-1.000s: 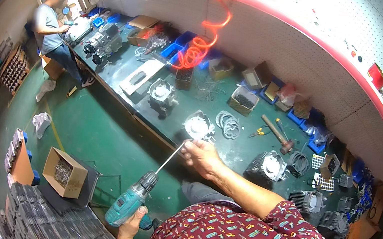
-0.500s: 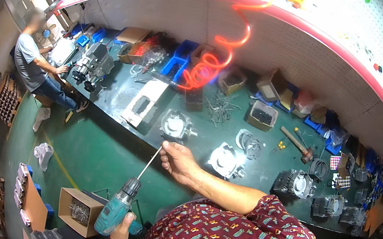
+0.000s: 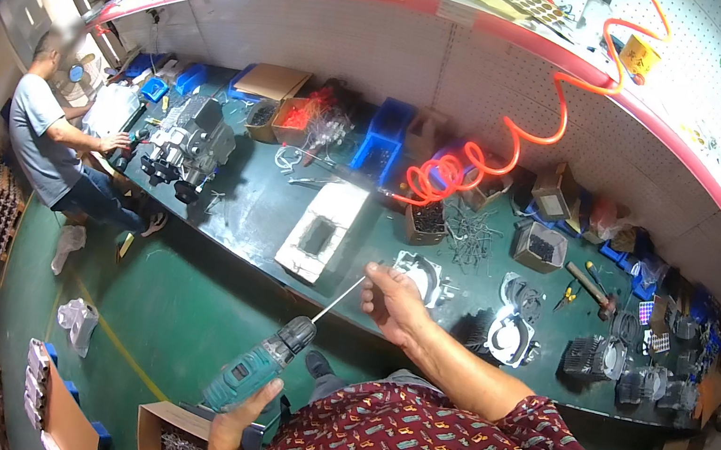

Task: The person uses a cordless drill to fasten screws into a metal component on a workbench, then switches to a pneumatic air gun to blow away debris from the same component. The person repeats these steps on additional metal parts, handling each one individually.

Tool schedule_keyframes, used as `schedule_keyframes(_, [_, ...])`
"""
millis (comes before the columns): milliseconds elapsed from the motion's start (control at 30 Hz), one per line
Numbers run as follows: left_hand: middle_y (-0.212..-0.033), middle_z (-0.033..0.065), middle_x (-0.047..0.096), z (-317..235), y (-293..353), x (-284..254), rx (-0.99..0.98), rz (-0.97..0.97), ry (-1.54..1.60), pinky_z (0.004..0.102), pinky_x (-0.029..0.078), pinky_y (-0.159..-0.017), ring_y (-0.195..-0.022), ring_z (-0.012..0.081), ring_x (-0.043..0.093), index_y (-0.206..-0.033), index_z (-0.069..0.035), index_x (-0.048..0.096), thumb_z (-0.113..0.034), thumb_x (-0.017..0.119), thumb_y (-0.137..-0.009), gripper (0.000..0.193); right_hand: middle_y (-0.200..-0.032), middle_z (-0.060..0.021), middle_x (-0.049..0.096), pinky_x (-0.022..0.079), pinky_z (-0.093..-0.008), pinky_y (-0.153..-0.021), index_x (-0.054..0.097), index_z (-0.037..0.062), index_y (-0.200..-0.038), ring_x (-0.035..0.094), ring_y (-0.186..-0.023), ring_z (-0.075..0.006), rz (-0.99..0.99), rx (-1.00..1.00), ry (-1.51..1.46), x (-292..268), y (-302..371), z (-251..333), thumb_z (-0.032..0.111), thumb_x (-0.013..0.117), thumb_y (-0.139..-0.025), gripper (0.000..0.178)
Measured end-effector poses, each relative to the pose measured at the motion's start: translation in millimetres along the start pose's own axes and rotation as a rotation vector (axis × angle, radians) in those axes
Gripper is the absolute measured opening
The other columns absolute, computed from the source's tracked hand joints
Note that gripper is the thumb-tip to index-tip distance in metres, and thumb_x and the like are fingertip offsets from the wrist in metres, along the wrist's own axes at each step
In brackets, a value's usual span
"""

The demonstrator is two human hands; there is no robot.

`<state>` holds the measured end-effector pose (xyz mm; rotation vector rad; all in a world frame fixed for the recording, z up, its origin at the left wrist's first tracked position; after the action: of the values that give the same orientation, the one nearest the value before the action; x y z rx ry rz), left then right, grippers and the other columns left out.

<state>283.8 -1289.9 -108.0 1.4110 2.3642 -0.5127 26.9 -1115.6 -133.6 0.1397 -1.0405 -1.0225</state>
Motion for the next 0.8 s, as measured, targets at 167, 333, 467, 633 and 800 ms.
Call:
schedule_keyframes(167, [-0.079,0.0033,0.065,11.7,-47.9,-60.8,0.027,0.082,-0.008,0.0314,0.05,-0.07,-0.069,0.0149,0.061,-0.088,-0.002,0.06,-0.014,0.085,-0.073,0.032,-0.08,0.0012,0.059,0.044,-0.0238,-0.056,0.06,0.0106,-0.093,0.054,-0.067,-0.0089,0.018,0.036,0.051,45.1,-20.8,-17.5,0.022,0.066,-0.098,0.014])
schedule_keyframes(333, [-0.086,0.0052,0.065,114.1,-55.4,-71.4,-0.032,0.104,0.074,0.0354,0.05,-0.074,-0.077,0.0175,0.06,-0.096,-0.003,0.064,-0.021,0.08,-0.081,0.029,-0.08,0.0028,0.058,0.045,-0.0235,-0.056,0.06,0.0095,-0.099,0.054,-0.067,-0.0086,0.022,-0.026,-0.019,71.0,-39.5,-28.9,0.023,0.064,-0.099,0.014])
schedule_keyframes(467, [-0.088,0.0028,0.063,113.1,-89.4,-60.9,-0.081,0.206,0.25,0.0344,0.048,-0.077,-0.081,0.0167,0.059,-0.102,-0.004,0.065,-0.025,0.071,-0.09,0.025,-0.082,0.0006,0.062,0.046,-0.0227,-0.053,0.063,0.008,-0.099,0.056,-0.065,-0.0085,0.059,0.005,0.123,65.4,-49.5,-11.7,0.023,0.066,-0.097,0.015])
schedule_keyframes(633, [-0.084,0.0043,0.064,105.2,-124.3,-49.5,-0.138,0.232,0.304,0.0344,0.048,-0.076,-0.079,0.0175,0.06,-0.1,-0.003,0.065,-0.031,0.07,-0.088,0.031,-0.081,-0.0037,0.069,0.05,-0.0241,-0.052,0.07,0.0019,-0.101,0.062,-0.066,-0.0097,-0.137,-0.271,0.738,12.1,-54.8,55.9,0.022,0.069,-0.092,0.022])
schedule_keyframes(800, [-0.086,0.0016,0.064,76.9,-153.0,-40.6,-0.125,0.239,0.23,0.0346,0.049,-0.074,-0.079,0.0158,0.059,-0.097,-0.005,0.067,-0.024,0.071,-0.091,0.02,-0.077,-0.0136,0.071,0.055,-0.0369,-0.063,0.074,-0.0005,-0.09,0.07,-0.07,-0.0212,-0.458,-0.408,1.242,-111.2,-106.3,108.3,0.019,0.071,-0.081,0.021])
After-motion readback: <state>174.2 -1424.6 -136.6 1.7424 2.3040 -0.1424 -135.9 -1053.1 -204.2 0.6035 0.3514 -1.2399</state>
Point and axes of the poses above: each hand's wrist, its own y-axis away from the middle knuckle, its own x-axis out of the palm, z = x × y, the point moved 1 cm from there along -y, towards the middle knuckle
